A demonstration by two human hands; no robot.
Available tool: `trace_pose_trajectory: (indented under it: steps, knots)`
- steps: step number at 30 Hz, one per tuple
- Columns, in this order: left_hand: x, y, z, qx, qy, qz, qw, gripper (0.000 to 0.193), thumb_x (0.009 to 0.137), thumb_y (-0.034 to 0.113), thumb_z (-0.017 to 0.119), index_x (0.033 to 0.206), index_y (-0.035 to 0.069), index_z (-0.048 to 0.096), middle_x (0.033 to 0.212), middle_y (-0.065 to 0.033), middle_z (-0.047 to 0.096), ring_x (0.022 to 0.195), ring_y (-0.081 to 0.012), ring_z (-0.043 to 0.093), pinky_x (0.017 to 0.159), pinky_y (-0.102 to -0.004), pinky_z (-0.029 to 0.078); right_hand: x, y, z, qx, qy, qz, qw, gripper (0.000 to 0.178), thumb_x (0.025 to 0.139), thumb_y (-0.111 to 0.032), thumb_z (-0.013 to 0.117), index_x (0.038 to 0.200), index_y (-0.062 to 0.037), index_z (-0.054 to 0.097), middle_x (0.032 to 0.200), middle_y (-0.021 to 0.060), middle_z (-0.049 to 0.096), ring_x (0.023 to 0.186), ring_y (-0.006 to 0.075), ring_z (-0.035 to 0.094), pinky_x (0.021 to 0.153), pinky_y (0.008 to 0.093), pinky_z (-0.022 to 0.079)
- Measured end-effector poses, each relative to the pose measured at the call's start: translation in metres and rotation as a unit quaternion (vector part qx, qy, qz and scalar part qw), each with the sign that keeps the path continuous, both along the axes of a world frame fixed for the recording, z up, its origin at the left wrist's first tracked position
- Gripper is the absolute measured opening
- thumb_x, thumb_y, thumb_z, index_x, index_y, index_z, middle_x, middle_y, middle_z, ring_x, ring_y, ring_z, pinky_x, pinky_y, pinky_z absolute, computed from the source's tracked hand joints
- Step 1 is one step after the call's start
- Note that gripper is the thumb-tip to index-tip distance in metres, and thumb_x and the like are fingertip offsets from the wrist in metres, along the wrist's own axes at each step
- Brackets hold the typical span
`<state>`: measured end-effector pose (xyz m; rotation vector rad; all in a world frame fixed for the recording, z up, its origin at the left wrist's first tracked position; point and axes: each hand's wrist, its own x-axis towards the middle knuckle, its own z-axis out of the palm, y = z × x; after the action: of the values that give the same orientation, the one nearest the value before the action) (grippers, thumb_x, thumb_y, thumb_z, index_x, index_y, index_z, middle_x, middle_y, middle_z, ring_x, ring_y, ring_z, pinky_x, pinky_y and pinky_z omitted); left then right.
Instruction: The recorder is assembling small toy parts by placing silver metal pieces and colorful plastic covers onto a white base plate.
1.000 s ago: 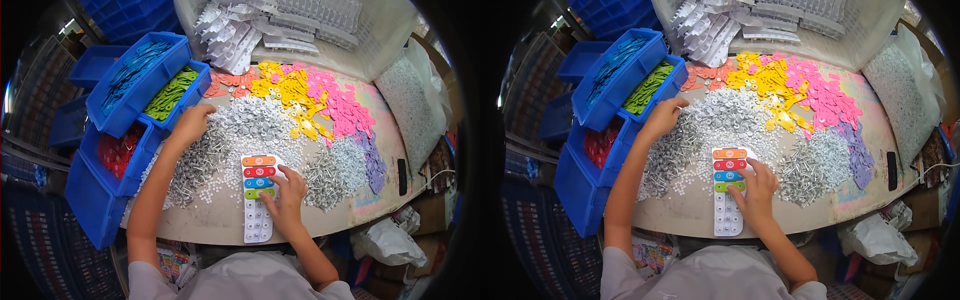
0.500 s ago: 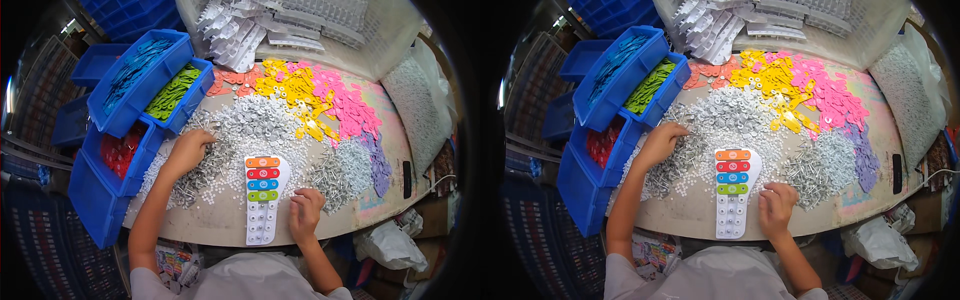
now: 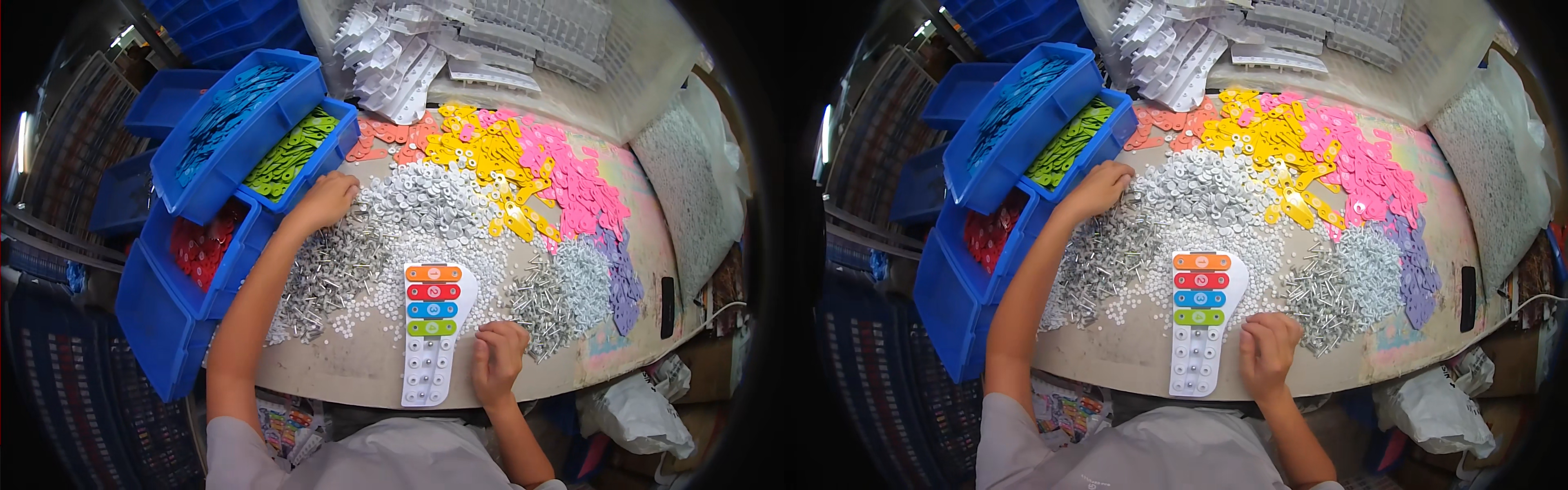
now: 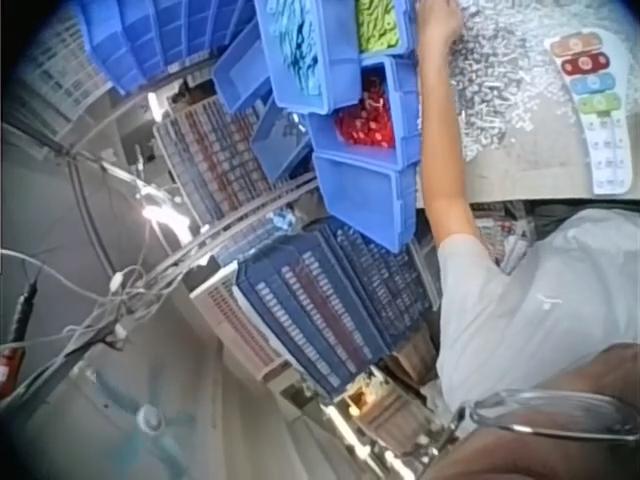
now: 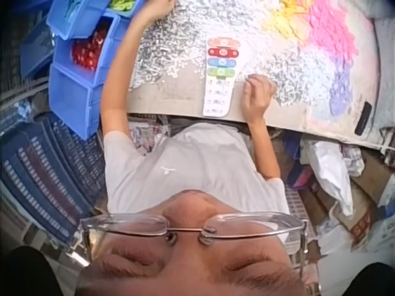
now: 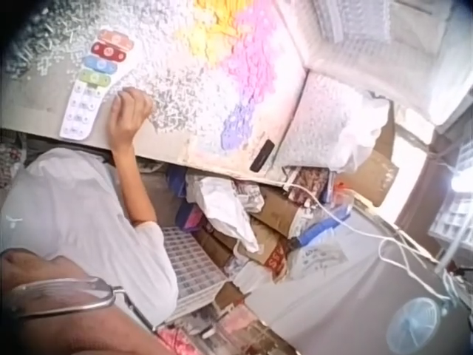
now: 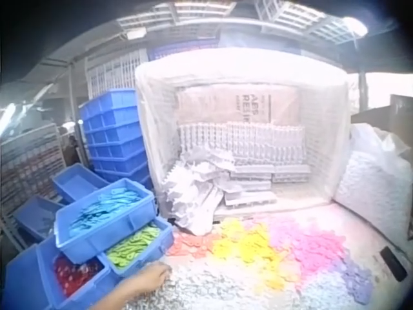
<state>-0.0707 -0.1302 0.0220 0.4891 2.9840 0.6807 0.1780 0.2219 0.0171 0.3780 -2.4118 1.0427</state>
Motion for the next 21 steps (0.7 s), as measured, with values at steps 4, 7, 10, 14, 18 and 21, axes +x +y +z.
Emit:
trace_pose_trajectory:
  steps: [4, 7, 10, 14, 18, 21]
  knots:
    - [-0.009, -0.004, 0.002, -0.029, -0.072, 0.015, 0.997, 0.029, 0.103, 0.023, 0.055, 0.113, 0.001, 0.072, 0.108, -0.0211, 0.072, 0.105, -0.0379, 0.068, 0.096, -0.0455, 0.052, -0.002, -0.002, 0.001, -0.012, -0.003, -0.001, 1.0, 0.007, 0.09, 0.0, 0.067, 0.096, -0.0021, 0.066, 0.1, 0.0125, 0.068, 0.101, 0.0325, 0.06, 0.093, 0.0434, 0.046]
    - [0.003, 0.007, 0.007, -0.037, -0.197, -0.022, 0.98, 0.029, 0.102, 0.023, 0.057, 0.109, 0.0, 0.073, 0.102, -0.0198, 0.074, 0.101, -0.0365, 0.07, 0.094, -0.0451, 0.053, -0.003, 0.0, -0.001, -0.018, -0.009, 0.008, 1.0, 0.006, 0.089, 0.001, 0.067, 0.095, -0.0018, 0.066, 0.098, 0.0123, 0.068, 0.098, 0.0324, 0.06, 0.091, 0.0433, 0.046]
    - [0.024, 0.007, 0.018, 0.013, -0.175, 0.013, 0.984, 0.029, 0.101, 0.021, 0.058, 0.111, -0.001, 0.072, 0.106, -0.0196, 0.074, 0.101, -0.0355, 0.07, 0.094, -0.044, 0.053, -0.005, -0.001, 0.004, -0.029, -0.016, 0.017, 0.999, 0.007, 0.088, 0.003, 0.067, 0.094, -0.0017, 0.065, 0.097, 0.0123, 0.069, 0.096, 0.0323, 0.06, 0.09, 0.0429, 0.046]
    - [0.029, 0.009, 0.03, -0.031, -0.022, 0.085, 0.996, 0.026, 0.1, 0.018, 0.056, 0.106, -0.002, 0.072, 0.117, -0.0253, 0.071, 0.111, -0.0405, 0.067, 0.098, -0.0461, 0.052, -0.005, -0.001, 0.004, -0.034, -0.018, 0.022, 0.999, 0.009, 0.087, 0.004, 0.067, 0.093, -0.0016, 0.065, 0.097, 0.0122, 0.069, 0.095, 0.032, 0.06, 0.09, 0.0427, 0.046]
    - [0.025, 0.022, 0.015, -0.202, -0.016, 0.11, 0.973, 0.023, 0.099, 0.015, 0.056, 0.103, -0.002, 0.071, 0.118, -0.0298, 0.068, 0.114, -0.0417, 0.066, 0.097, -0.0504, 0.053, -0.008, -0.001, 0.002, -0.037, -0.02, 0.026, 0.999, 0.011, 0.085, 0.006, 0.068, 0.093, -0.0017, 0.066, 0.096, 0.0118, 0.069, 0.094, 0.0317, 0.06, 0.088, 0.0426, 0.046]
    - [-0.001, 0.048, 0.041, -0.246, -0.139, 0.107, 0.953, 0.024, 0.096, 0.014, 0.057, 0.111, -0.002, 0.068, 0.117, -0.0304, 0.066, 0.111, -0.0423, 0.066, 0.091, -0.0531, 0.055, -0.008, -0.002, 0.001, -0.038, -0.023, 0.014, 0.999, 0.011, 0.085, 0.006, 0.068, 0.092, -0.0018, 0.067, 0.094, 0.0119, 0.069, 0.093, 0.0315, 0.06, 0.087, 0.042, 0.046]
